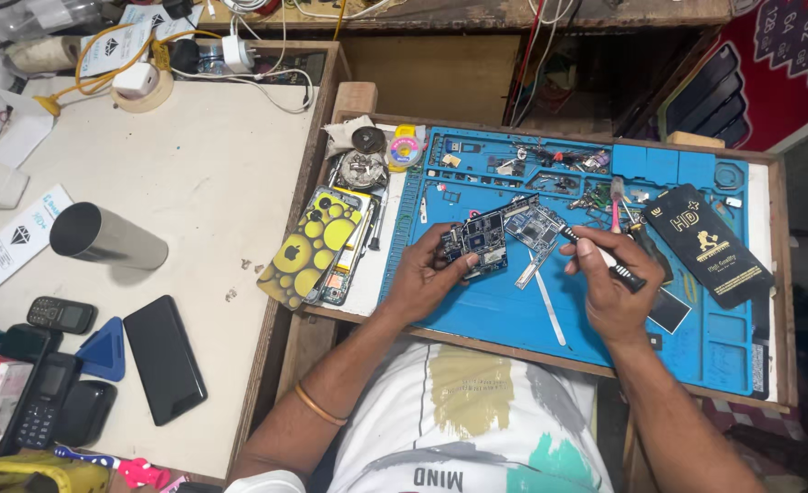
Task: The person holds a small blue circuit board and uses a white marker to repeatedly rub or mark specific areas on its surface. The person rotates the board to access different sides and continues the marking action throughout the clip.
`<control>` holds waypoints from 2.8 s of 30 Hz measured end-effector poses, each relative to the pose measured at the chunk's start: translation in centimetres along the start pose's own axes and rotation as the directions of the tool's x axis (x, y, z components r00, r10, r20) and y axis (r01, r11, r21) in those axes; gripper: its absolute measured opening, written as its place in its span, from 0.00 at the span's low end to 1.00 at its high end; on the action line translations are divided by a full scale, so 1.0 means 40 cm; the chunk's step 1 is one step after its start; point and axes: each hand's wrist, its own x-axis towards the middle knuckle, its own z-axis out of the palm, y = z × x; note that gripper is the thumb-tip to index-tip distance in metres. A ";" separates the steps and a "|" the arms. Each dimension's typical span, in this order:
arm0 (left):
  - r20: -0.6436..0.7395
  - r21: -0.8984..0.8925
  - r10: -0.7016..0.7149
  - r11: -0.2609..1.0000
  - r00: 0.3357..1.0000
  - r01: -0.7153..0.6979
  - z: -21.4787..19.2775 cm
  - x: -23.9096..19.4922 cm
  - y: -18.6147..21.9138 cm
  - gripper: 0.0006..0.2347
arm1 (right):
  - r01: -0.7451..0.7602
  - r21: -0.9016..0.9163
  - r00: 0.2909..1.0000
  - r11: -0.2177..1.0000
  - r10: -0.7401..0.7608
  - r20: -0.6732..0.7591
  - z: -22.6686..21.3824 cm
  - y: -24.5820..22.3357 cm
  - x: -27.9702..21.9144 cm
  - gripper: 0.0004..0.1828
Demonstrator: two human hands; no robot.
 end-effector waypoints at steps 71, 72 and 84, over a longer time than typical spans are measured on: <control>-0.015 -0.162 -0.135 0.978 0.991 0.131 0.000 0.014 0.089 0.38 | 0.142 -0.395 0.988 0.907 -0.151 0.008 0.039 -0.017 -0.027 0.20; -0.015 -0.161 -0.133 0.979 0.991 0.129 -0.001 0.013 0.087 0.39 | 0.112 -0.375 0.992 0.920 -0.126 -0.011 0.043 -0.022 -0.026 0.21; -0.008 -0.187 -0.101 0.978 0.995 0.097 0.008 0.003 0.026 0.28 | 0.206 -0.389 0.977 0.898 -0.212 0.028 0.031 -0.055 -0.028 0.09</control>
